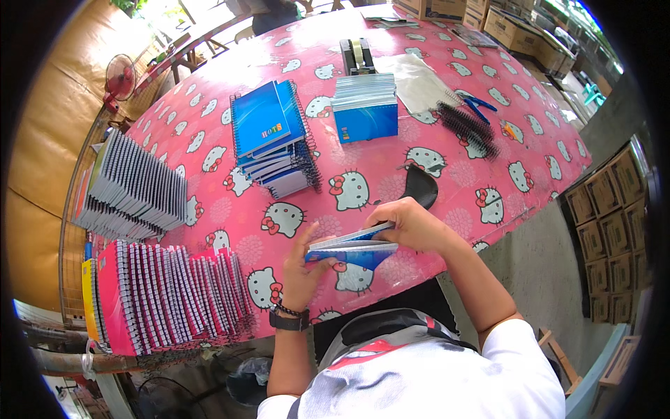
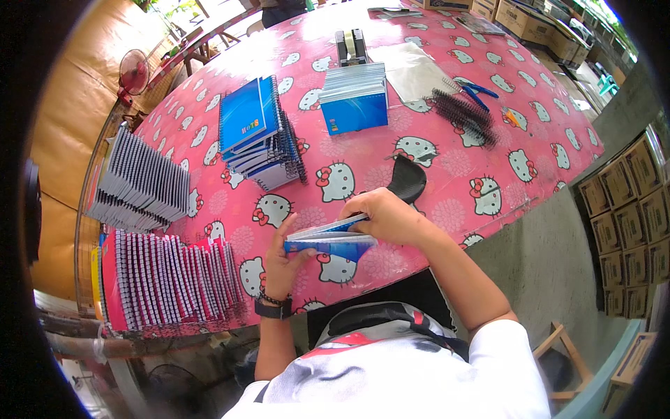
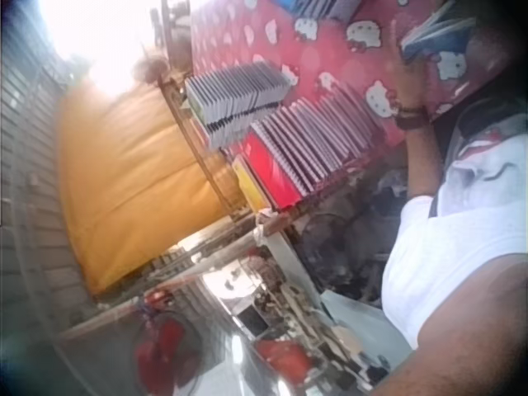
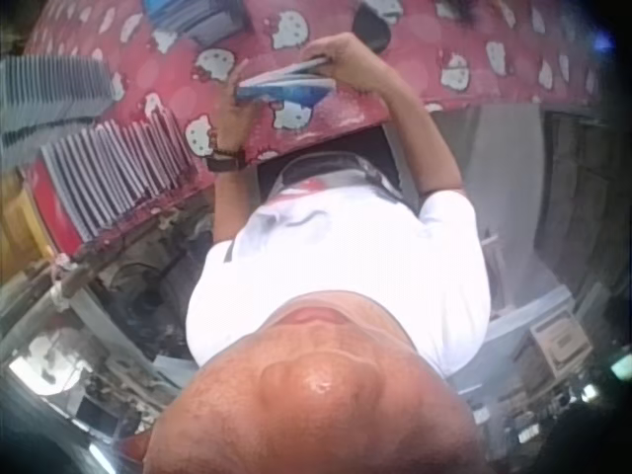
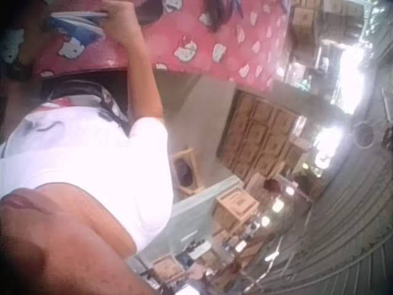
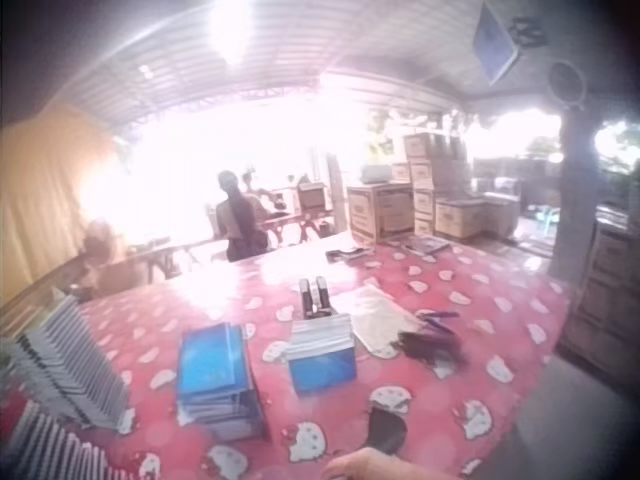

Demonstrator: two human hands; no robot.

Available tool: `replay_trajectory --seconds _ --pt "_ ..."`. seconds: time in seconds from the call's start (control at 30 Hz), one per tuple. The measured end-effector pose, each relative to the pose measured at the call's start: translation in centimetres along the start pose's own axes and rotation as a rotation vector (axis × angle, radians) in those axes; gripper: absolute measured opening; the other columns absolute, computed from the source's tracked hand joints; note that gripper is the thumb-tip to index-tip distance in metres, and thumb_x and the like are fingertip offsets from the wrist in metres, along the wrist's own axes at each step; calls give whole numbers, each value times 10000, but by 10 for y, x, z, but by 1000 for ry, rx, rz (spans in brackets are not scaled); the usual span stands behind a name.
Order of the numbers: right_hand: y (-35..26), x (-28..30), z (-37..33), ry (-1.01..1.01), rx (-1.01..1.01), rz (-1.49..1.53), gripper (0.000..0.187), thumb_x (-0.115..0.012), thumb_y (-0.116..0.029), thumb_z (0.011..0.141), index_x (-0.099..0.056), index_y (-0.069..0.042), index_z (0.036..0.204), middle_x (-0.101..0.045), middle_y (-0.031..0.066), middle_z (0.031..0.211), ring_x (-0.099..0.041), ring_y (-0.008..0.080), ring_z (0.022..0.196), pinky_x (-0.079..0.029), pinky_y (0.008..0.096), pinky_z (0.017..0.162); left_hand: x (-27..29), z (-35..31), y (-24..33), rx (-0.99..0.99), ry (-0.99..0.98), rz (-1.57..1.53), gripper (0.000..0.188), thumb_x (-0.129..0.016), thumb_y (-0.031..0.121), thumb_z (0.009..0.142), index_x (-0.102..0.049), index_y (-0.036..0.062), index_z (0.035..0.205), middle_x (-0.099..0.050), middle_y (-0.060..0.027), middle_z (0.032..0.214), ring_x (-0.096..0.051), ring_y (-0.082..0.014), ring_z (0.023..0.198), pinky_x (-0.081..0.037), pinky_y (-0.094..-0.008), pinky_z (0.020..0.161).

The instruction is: The person assembles spiral-bound notebooks by inserting a black plastic spiral binding into the punched holes of a blue notebook cover and pages. They repeatedly pick up a notebook, insert the spiral, and place the finished notebook into a growing stack on the table.

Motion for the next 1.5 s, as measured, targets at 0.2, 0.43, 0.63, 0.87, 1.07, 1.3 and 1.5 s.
replay_trajectory --seconds 0.2,0.43,0.63,0.87,1.07,1.3,1.5 --pt "-13 -15 8 51 27 -167 221 -605 -45 702 -579 -8 919 -625 171 888 -599 364 875 -463 440 786 -6 -26 49 -509 287 704 651 -750 99 733 -486 152 1325 -454 -137 1376 -353 -326 1298 -254 -508 1048" --pt "14 -6 6 140 -119 66 187 -640 -7 731 -582 2 909 -632 167 824 -646 292 800 -494 356 710 -35 -35 54 -561 229 989 408 -728 109 698 -648 214 1083 -510 -42 1307 -393 -294 1252 -215 -475 1044" --pt "15 134 49 589 -57 -273 209 -636 45 728 -623 -2 931 -637 164 838 -641 269 769 -493 358 695 -26 -27 55 -479 93 815 313 -709 79 706 -665 167 1004 -617 8 952 -542 -209 936 -324 -407 930" --pt "49 142 81 768 155 -780 413 -681 -6 725 -597 -82 1123 -582 127 1109 -522 306 1054 -423 419 911 -12 -21 55 -440 219 602 369 -772 66 666 -648 109 1011 -606 -75 1030 -553 -262 950 -440 -375 808" --pt "68 142 40 864 59 -621 500 -675 -107 781 -514 -53 1252 -533 174 1180 -489 320 1105 -383 386 964 -2 -10 22 -199 225 37 388 -746 13 743 -569 52 1086 -563 -112 1080 -578 -221 946 -488 -332 783" --pt "34 26 9 388 27 676 470 -622 -226 904 -456 -47 1306 -564 74 1203 -537 121 1031 -455 287 865 7 -14 -20 -41 305 -241 449 -696 -22 800 -470 61 1178 -536 -31 961 -510 -112 898 -434 -250 804" --pt "33 -27 -9 550 -152 563 226 -619 -201 900 -608 -47 1065 -610 54 881 -551 78 774 -451 252 664 2 -6 -16 -44 292 -214 460 -661 12 825 -454 66 1233 -550 -39 996 -523 -136 942 -431 -295 842"
Point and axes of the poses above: each hand's wrist, its own z-axis towards the middle knuckle, its own x-axis out of the back of the hand, y = z × x, the point moved 10 cm from there along z, towards the middle knuckle
